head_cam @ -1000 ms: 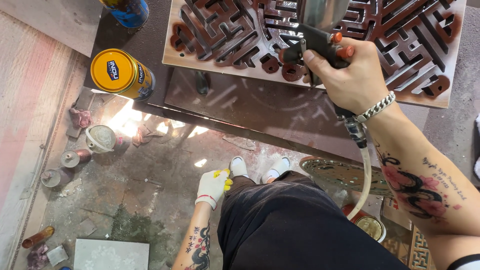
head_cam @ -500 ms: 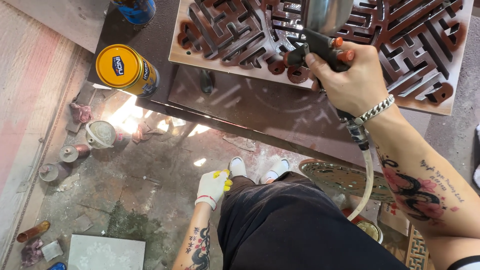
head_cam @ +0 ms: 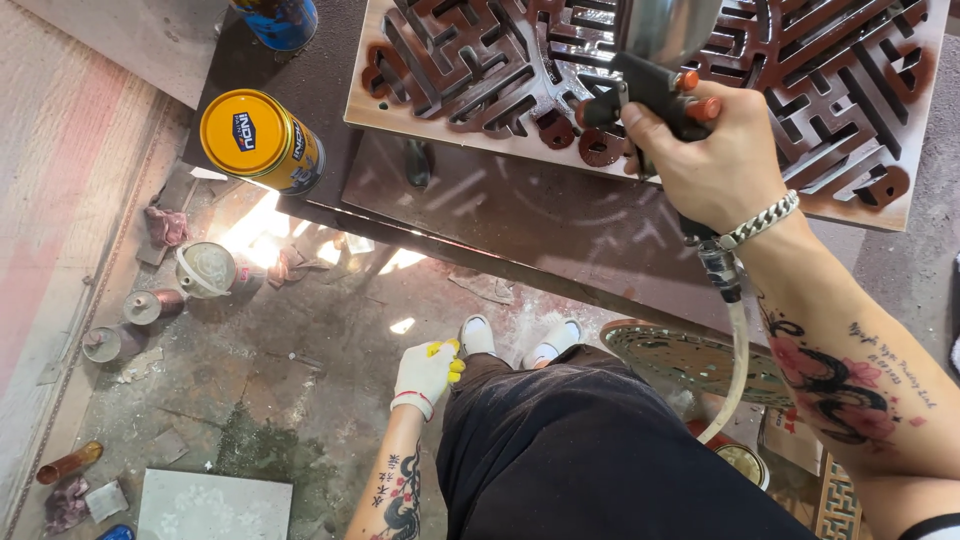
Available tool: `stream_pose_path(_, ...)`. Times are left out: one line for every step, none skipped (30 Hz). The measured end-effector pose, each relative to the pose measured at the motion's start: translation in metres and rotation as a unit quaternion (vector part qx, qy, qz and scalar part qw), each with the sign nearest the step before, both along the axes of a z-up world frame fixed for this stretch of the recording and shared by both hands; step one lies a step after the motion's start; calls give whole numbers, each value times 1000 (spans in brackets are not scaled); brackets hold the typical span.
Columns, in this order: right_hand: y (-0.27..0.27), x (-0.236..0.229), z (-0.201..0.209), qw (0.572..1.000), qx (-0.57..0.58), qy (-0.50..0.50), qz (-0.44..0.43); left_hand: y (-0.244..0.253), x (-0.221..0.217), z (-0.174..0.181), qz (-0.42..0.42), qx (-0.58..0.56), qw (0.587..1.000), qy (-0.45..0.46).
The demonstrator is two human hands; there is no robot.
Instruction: Spray painting a decorative wooden panel with lacquer.
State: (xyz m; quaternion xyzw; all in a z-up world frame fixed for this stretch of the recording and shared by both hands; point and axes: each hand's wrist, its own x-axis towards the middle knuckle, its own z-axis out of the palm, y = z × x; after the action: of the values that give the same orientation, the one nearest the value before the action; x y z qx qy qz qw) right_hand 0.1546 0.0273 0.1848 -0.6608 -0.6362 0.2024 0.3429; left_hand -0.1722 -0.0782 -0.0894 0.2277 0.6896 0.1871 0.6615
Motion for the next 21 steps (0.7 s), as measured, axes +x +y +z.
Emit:
stream_pose_path(0,-1,1,1000,0,0,0,-1,0,-2,0,0,1000,0)
stream_pose_path(-1,-3,2,1000,2,15,12,-2,0,-4,3,0,1000,-6)
stream_pose_path(-1,-4,3,999,3,30,23,-3,-1,-6,5,-2,1000,-11)
stream_pose_path(1,-7,2,999,3,30,22,-2,0,-2,4,-2,1000,-11)
stream_pose_path(3,-10,1,999,-14,31,15,-1,1,2,-1,-1,1000,-10)
stream_pose_path(5,-13,-1,999,-32,31,8,0,2,5,-5,0,1000,-8)
stream_pose_path(5,-17,1,999,-31,31,8,1,2,6,-6,0,1000,-8)
stream_pose_path(5,-21,2,998,-30,58,25,1,2,6,-4,0,1000,-9)
stream_pose_path(5,-25,4,995,-29,85,43,1,2,6,0,0,1000,-10)
stream_pose_path(4,-29,6,995,-29,85,44,1,0,5,1,0,1000,-9)
stream_pose_path(3,-32,7,995,-39,81,34,0,-1,4,-3,5,1000,-7)
stream_pose_path(2,-36,9,996,-49,76,25,-1,-3,3,-7,11,1000,-4)
stream_pose_path(3,-36,9,995,-50,77,27,-1,-5,3,-6,11,1000,-4)
stream_pose_path(3,-37,9,995,-52,78,28,-2,-6,3,-9,8,1000,4)
stream_pose_path(3,-37,9,995,-55,80,29,-2,-6,2,-13,5,1000,12)
stream_pose_path(4,-36,8,995,-54,79,30,-3,-7,1,-12,5,1000,12)
stream_pose_path(5,-35,8,995,-46,81,33,-4,-8,0,-8,5,1000,6)
stream_pose_path(6,-34,7,995,-37,83,36,-5,-9,-1,-5,5,1000,0)
stream_pose_path(5,-33,6,995,-37,83,36,-5,-9,1,-5,6,1000,0)
stream_pose_path(5,-31,6,996,-30,73,32,-4,-8,3,-2,2,1000,0)
stream_pose_path(5,-29,6,997,-23,62,28,-4,-7,5,0,-1,1000,-1)
